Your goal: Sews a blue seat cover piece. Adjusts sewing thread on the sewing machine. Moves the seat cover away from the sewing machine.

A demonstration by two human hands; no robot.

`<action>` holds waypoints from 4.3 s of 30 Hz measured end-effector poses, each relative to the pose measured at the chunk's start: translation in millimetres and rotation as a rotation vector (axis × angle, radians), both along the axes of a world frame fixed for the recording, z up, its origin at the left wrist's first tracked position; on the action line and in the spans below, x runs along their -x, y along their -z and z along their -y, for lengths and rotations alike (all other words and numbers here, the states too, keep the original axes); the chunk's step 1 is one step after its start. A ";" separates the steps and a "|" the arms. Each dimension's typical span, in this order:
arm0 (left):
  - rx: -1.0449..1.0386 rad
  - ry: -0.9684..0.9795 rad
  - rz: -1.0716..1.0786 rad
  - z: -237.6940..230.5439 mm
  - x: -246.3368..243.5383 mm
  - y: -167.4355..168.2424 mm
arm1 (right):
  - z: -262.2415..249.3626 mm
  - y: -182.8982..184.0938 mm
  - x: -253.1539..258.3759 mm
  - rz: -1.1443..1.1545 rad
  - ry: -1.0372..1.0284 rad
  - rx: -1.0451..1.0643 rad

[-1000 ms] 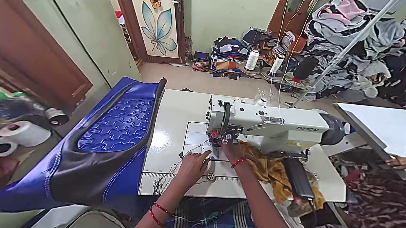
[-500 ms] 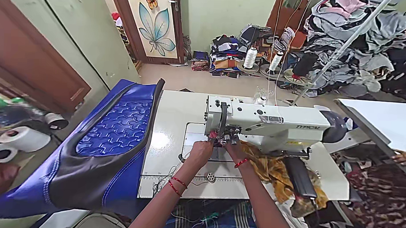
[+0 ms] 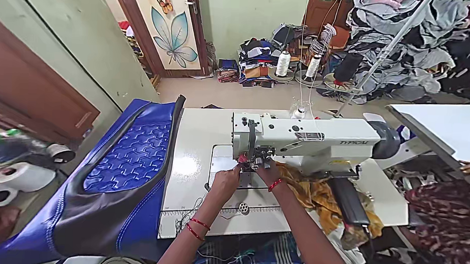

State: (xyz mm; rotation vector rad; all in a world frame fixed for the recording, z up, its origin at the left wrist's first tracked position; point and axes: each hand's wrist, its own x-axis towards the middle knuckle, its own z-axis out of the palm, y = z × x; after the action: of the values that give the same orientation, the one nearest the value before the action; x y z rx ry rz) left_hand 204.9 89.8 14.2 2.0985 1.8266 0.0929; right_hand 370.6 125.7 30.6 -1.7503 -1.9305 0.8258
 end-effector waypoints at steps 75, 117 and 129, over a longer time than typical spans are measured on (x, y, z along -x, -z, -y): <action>-0.223 -0.092 0.139 13.7 -5.2 16.5 | 21.4 -23.1 -8.9 0.360 -0.073 0.049; -0.373 -0.004 0.176 3.9 -1.6 29.1 | 48.5 62.7 16.7 -0.727 0.452 -0.383; -0.436 -0.030 0.222 4.4 -1.2 38.4 | 48.0 52.5 -7.6 -0.609 0.300 -0.570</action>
State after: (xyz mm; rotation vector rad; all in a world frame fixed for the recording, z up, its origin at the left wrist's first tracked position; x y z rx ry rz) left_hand 206.1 85.4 -24.2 2.2236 1.8241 0.7618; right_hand 378.2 77.8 -21.9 -1.2128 -1.2865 0.5369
